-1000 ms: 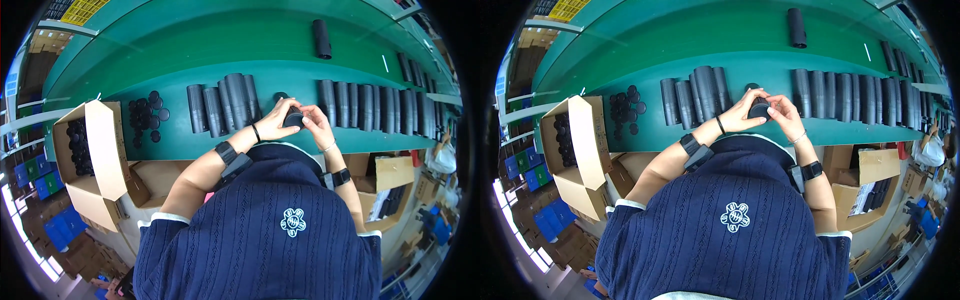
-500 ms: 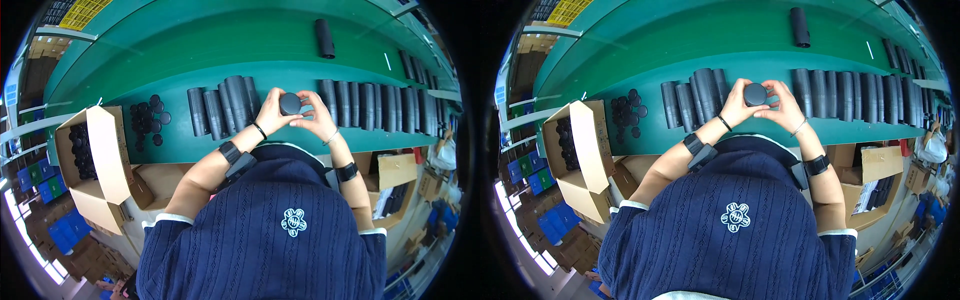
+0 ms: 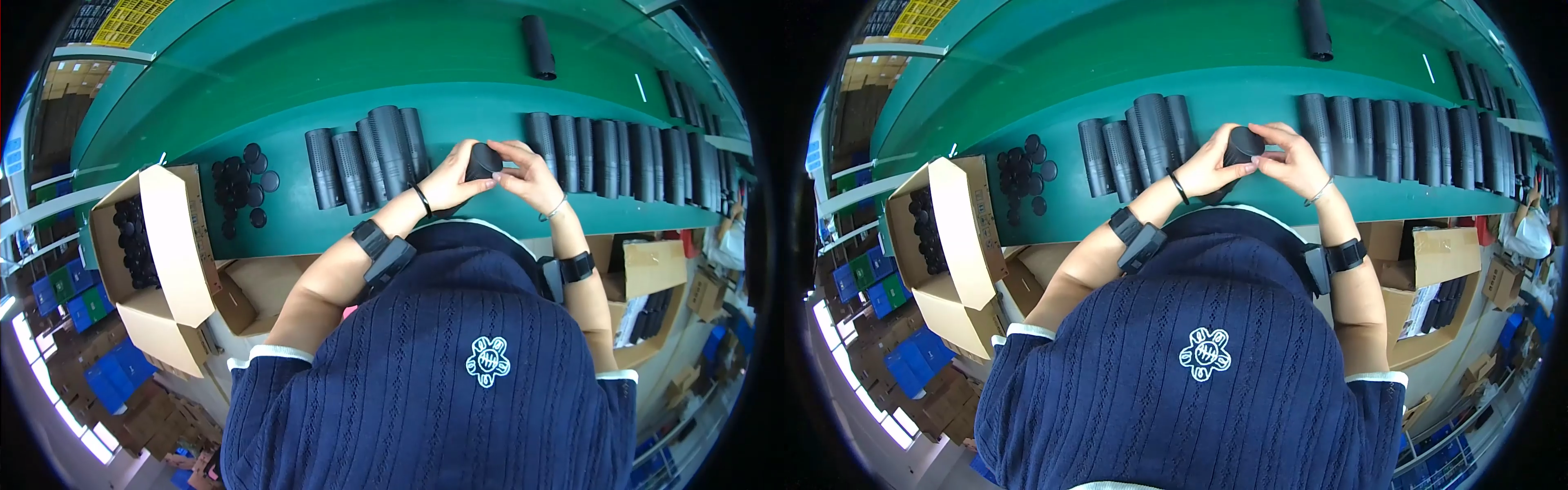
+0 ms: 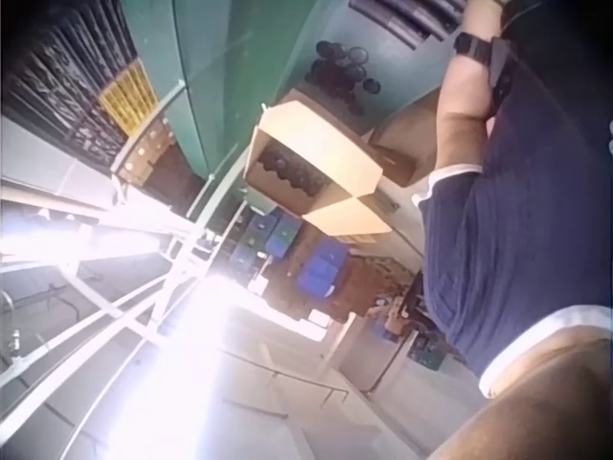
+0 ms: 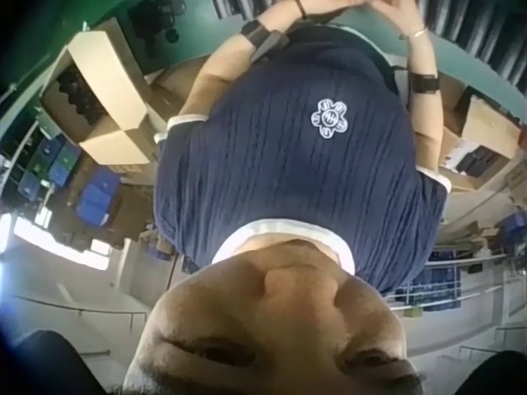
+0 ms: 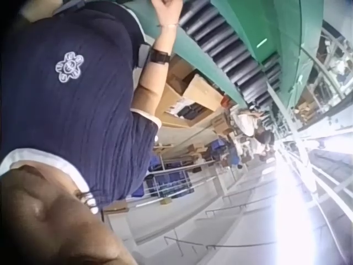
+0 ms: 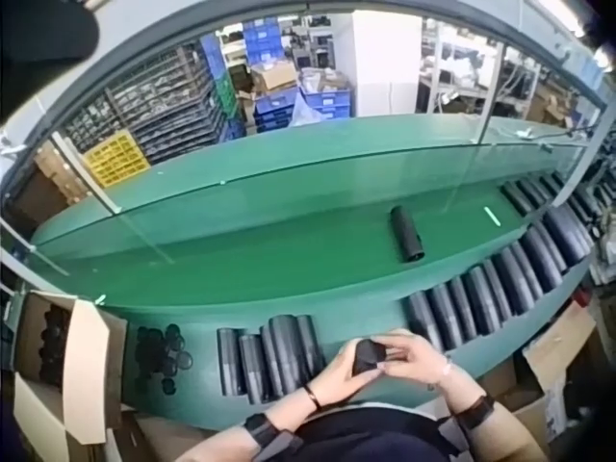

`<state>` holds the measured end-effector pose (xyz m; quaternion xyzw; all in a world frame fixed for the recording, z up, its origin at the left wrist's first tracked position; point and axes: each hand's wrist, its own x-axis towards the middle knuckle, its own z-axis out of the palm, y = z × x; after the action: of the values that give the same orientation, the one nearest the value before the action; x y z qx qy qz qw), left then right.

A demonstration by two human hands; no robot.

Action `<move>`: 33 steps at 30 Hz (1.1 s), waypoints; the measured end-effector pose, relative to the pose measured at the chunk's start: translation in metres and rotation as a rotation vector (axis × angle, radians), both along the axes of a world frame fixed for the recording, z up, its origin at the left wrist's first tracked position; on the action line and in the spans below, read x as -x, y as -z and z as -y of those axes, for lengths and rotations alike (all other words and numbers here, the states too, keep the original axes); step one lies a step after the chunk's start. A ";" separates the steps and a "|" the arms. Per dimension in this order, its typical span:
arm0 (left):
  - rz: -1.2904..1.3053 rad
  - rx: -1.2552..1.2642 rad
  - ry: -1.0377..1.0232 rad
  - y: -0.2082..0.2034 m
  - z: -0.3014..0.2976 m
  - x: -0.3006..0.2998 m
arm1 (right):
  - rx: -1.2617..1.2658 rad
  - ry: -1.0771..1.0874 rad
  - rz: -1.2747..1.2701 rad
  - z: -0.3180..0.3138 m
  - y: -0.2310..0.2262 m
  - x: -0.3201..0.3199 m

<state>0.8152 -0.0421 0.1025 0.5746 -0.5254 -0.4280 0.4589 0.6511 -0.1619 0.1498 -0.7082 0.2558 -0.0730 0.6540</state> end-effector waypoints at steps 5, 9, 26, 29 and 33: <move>-0.141 -0.052 0.076 0.004 -0.003 0.003 | -0.007 -0.046 -0.055 0.008 0.004 0.001; -0.149 -0.021 0.049 0.009 -0.007 0.006 | 0.008 -0.061 -0.054 0.008 0.005 0.000; -0.204 -0.313 0.337 0.014 -0.002 -0.009 | -0.032 -0.334 -0.248 0.027 0.014 -0.010; -0.164 -0.318 0.362 0.019 -0.005 -0.010 | -0.036 -0.369 -0.282 0.023 0.012 -0.014; 0.121 -0.289 0.241 0.005 -0.012 -0.002 | 0.040 -0.344 -0.298 0.005 0.001 -0.019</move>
<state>0.8175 -0.0303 0.0972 0.5922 -0.5501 -0.5155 0.2845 0.6704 -0.1670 0.1491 -0.7570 0.2237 0.1400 0.5978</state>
